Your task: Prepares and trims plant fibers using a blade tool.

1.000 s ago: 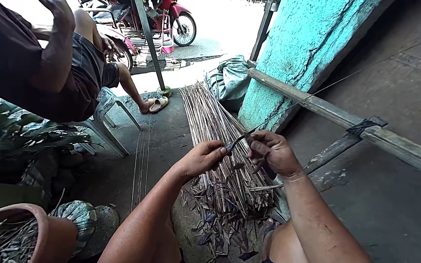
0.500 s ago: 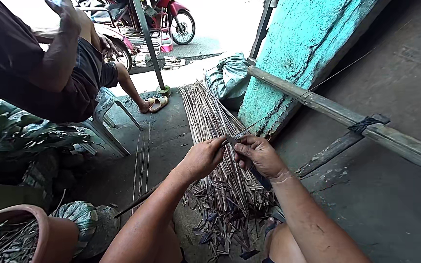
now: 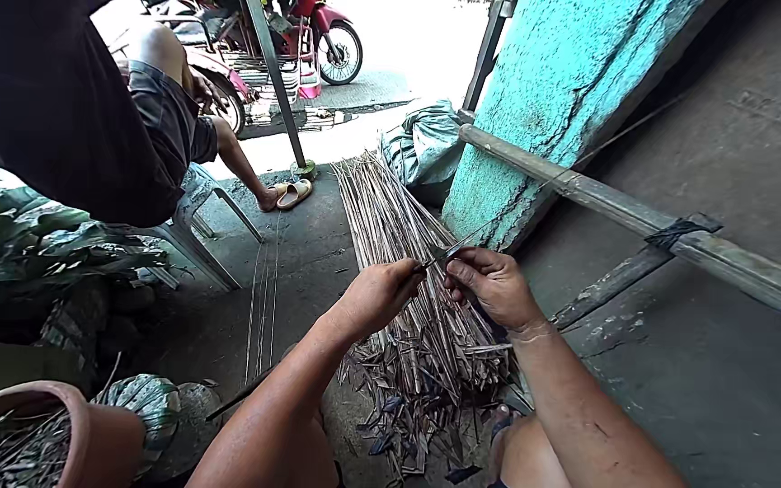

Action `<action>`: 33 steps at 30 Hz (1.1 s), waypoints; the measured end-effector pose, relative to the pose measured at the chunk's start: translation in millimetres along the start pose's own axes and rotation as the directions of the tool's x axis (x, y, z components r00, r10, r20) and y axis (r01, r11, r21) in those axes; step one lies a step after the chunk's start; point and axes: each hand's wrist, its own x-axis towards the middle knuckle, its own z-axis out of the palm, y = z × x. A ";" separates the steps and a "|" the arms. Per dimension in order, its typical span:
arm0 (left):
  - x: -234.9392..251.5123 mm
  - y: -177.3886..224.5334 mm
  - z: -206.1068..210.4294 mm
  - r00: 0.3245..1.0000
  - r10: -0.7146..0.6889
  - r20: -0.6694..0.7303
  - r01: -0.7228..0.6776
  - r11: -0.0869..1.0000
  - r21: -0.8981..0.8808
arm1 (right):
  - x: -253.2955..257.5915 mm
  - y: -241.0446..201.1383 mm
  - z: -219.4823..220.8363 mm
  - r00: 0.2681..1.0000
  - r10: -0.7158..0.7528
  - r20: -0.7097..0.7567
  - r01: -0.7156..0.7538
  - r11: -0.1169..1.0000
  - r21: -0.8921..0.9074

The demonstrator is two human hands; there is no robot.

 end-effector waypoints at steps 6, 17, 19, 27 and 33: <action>-1.1 -3.4 -5.4 0.996 0.016 0.093 0.013 0.955 -0.298 | 3.8 -2.8 -12.6 0.992 -0.097 -0.085 0.103 0.992 0.070; 0.4 -18.5 -12.4 0.963 -0.039 0.268 0.192 0.797 -0.573 | 0.6 -0.2 1.3 0.995 0.104 0.008 -0.103 0.977 0.184; 1.3 -20.8 -12.0 0.966 -0.037 0.257 0.184 0.794 -0.579 | -2.5 1.5 9.5 0.981 0.163 0.110 -0.182 0.963 0.197; -0.2 -23.7 -16.2 0.955 -0.052 0.292 0.227 0.762 -0.607 | -1.3 -2.3 9.5 0.977 0.204 0.058 -0.212 0.958 0.194; -2.1 -25.6 -16.8 0.949 -0.038 0.312 0.223 0.782 -0.582 | 5.3 -11.0 -8.8 0.976 0.172 -0.135 -0.134 0.958 0.253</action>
